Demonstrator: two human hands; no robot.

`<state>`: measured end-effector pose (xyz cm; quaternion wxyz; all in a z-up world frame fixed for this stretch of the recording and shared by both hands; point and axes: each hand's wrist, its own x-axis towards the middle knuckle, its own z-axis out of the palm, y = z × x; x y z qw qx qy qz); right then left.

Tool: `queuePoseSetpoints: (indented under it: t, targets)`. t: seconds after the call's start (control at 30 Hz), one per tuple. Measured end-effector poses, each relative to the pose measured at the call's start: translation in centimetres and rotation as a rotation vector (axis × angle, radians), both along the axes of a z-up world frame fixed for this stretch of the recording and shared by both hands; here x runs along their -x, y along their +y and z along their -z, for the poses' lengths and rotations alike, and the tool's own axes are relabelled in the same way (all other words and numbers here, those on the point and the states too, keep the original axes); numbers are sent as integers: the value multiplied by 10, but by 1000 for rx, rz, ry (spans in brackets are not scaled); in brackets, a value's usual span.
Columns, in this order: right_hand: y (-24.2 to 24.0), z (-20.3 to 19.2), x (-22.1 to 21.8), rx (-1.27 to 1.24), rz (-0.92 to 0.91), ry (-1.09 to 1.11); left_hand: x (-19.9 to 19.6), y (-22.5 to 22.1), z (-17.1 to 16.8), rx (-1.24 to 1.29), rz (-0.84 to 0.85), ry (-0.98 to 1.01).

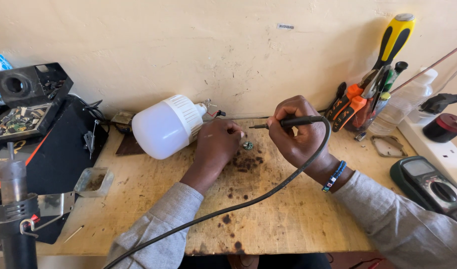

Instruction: Soldering a small circuit board from an LED light bulb at a repair bench

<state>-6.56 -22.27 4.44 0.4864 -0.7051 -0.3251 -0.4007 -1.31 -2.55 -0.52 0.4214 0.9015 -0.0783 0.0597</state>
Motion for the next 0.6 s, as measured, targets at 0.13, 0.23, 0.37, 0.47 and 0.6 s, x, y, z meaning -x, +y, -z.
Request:
queuePoseSetpoints:
  t: [0.13, 0.23, 0.37, 0.47, 0.6]
  targets:
    - [1, 3, 2, 0, 6, 24, 1, 1, -6, -8, 33, -3]
    - [1, 4, 1, 7, 31, 30, 7, 2, -8, -56, 44, -17]
    - [2, 5, 1, 8, 48, 40, 15, 4, -18, 53, 91, -85]
    - [3, 4, 3, 6, 57, 44, 13, 5, -19, 43, 134, -89]
    - [4, 2, 6, 18, 68, 32, 16, 4, -26, -28, 149, -49]
